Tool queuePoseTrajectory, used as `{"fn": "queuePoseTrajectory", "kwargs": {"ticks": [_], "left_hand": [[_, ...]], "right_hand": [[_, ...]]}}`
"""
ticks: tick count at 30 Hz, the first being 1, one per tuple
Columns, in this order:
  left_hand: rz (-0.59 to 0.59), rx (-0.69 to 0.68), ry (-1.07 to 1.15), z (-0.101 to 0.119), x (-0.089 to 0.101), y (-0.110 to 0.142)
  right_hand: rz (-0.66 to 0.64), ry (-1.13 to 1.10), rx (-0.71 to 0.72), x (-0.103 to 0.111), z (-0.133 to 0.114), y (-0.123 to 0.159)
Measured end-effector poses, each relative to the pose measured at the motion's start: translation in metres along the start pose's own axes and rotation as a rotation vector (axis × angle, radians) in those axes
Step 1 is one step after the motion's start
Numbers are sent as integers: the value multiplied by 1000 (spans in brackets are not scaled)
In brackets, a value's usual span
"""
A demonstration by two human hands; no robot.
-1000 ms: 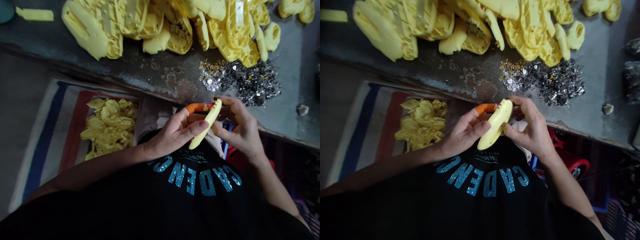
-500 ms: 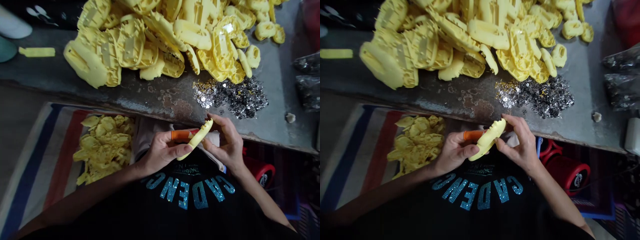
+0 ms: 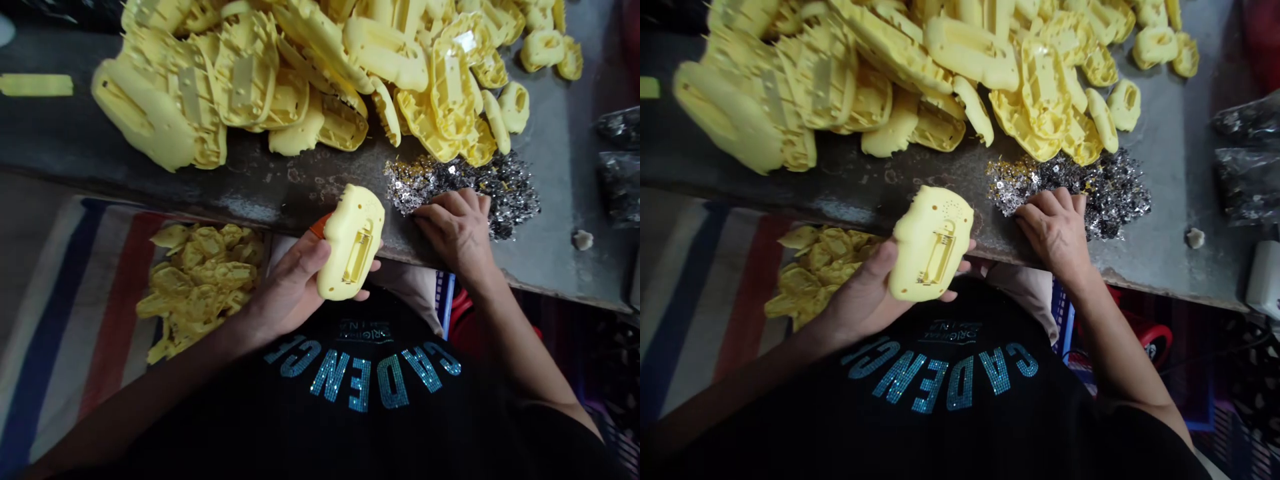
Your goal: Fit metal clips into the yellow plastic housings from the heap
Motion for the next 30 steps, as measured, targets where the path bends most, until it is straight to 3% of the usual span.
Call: {"fn": "queuePoseTrajectory", "kwargs": {"ticks": [5,8,11,16,19,25,27,30], "left_hand": [[-30,28,52,-7,-9,-5],[-90,92,81,-15,-13,-6],[-180,122,95,-21,-19,-7],[-220,129,97,-29,-27,-5],[-247,121,87,-31,-31,-3],[-277,145,103,-37,-30,0],[-281,143,102,-38,-30,1],[-279,136,98,-38,-31,3]], "right_hand": [[65,-58,2,7,-6,-4],[106,-375,-41,30,-24,0],[8,-632,-86,50,-45,6],[-32,-574,0,62,-65,10],[-61,-651,-19,61,-67,13],[135,-1078,-133,64,-66,23],[122,-1072,-139,64,-67,25],[88,-847,-112,65,-69,25]]}}
Point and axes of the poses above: each hand's wrist, its own y-axis away from the middle knuckle, its own x-axis out of the back of the hand, z = x × y, the point moved 3 cm from there along -y, towards the middle knuckle, and after that the axes turned 7 degrees about -y, right-handed, at the moved point
